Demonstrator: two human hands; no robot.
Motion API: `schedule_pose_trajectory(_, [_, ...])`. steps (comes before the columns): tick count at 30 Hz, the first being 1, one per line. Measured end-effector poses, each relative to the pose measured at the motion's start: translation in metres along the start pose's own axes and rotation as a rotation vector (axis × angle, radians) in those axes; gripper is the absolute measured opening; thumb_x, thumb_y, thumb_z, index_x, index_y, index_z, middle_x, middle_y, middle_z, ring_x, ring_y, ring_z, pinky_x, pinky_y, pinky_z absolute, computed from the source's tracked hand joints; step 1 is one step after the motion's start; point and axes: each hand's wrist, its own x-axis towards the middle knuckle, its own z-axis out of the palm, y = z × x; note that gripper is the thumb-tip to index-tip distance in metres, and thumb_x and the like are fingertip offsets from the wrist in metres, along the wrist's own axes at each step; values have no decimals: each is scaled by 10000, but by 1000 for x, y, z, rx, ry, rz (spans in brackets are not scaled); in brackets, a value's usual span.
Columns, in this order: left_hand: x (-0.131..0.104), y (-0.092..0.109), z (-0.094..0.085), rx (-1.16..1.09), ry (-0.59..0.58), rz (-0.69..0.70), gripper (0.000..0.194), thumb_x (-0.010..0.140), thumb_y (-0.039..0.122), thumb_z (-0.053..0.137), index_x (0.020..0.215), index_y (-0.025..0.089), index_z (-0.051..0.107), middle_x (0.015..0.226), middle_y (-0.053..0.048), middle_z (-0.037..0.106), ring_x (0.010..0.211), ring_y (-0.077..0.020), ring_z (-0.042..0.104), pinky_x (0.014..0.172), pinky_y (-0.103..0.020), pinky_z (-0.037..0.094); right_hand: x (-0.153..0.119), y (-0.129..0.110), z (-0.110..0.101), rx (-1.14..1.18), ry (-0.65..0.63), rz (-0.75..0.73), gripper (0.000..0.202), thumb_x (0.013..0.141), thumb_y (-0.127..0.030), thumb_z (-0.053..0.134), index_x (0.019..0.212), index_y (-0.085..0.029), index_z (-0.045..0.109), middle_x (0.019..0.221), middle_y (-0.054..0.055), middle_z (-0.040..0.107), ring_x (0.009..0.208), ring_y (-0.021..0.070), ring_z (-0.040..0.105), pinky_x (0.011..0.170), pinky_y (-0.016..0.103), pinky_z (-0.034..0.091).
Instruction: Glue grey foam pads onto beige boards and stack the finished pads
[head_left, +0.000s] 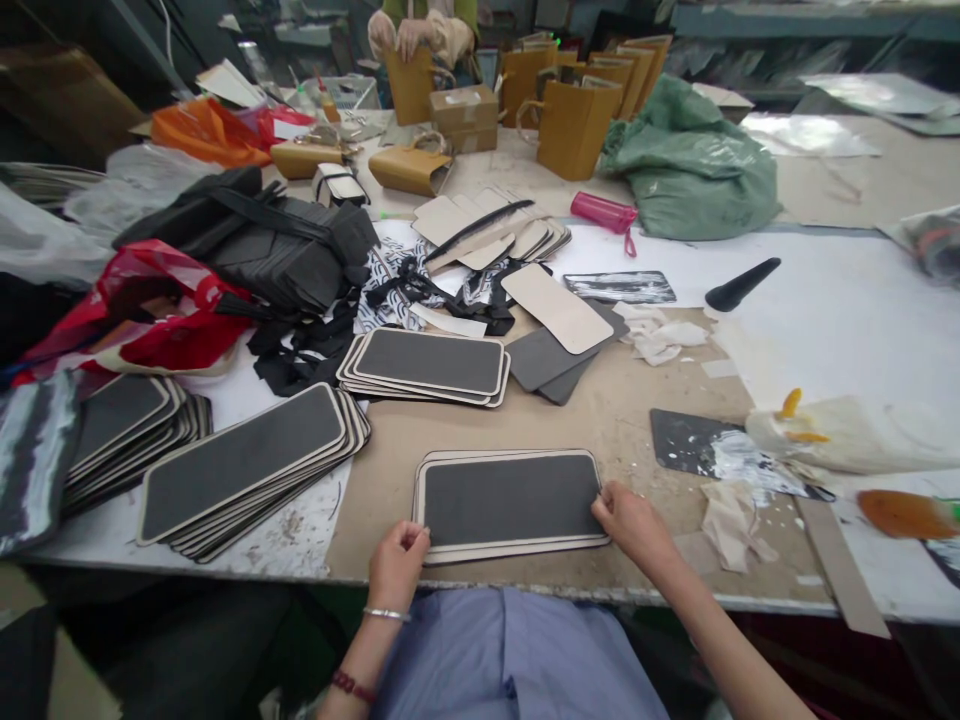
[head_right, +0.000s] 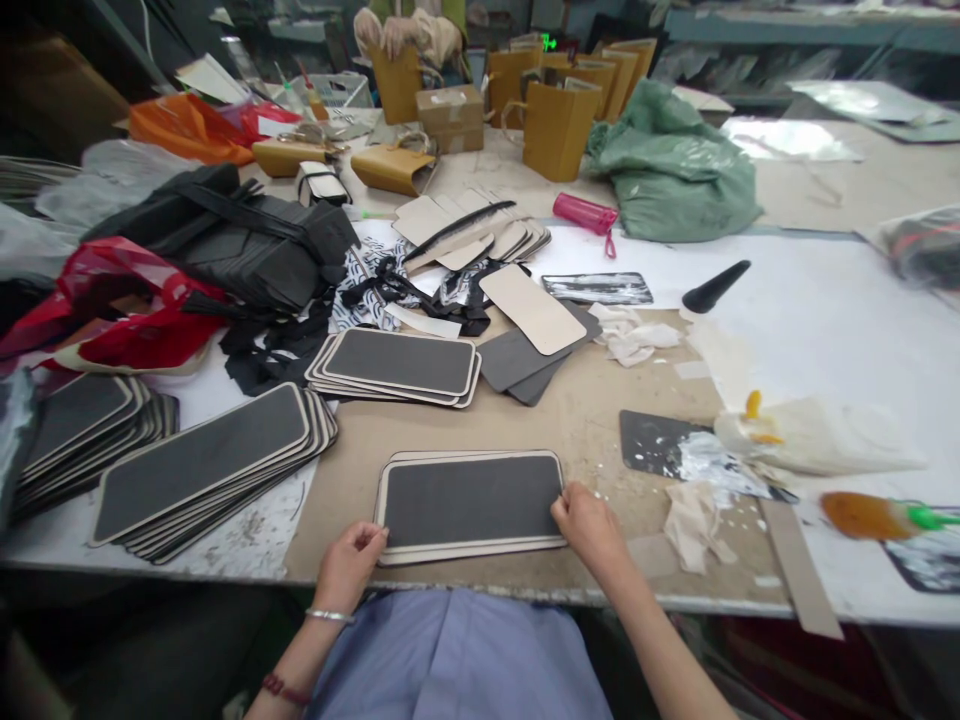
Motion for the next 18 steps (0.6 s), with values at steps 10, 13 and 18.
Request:
schedule_pose_trajectory(10, [4,-7,5,-123,18,-14,182,603,344,504,496,198,495,464,40,486,496,-124,458,531,-236,359,3,2,7,-89,2,-28,184,834,-264,395,750,-177,533,672,67,622,636,189,588,546,257,314])
schedule_pose_trajectory(13, [4,-7,4,-164,10,-25,175,597,335,514,494,194,494,467,39,484,498,-122,454,532,-236,359,5,4,9,-94,-15,-24,191,835,-276,394,745,-178,532,683,71,625,650,195,595,552,259,328])
schedule_pose_trajectory(18, [5,-10,4,-200,2,-49,161,600,316,513,502,188,512,454,42,486,489,-120,456,522,-233,360,4,3,9,-109,-26,-24,187,847,-277,383,766,-177,518,708,73,628,680,196,602,572,258,341])
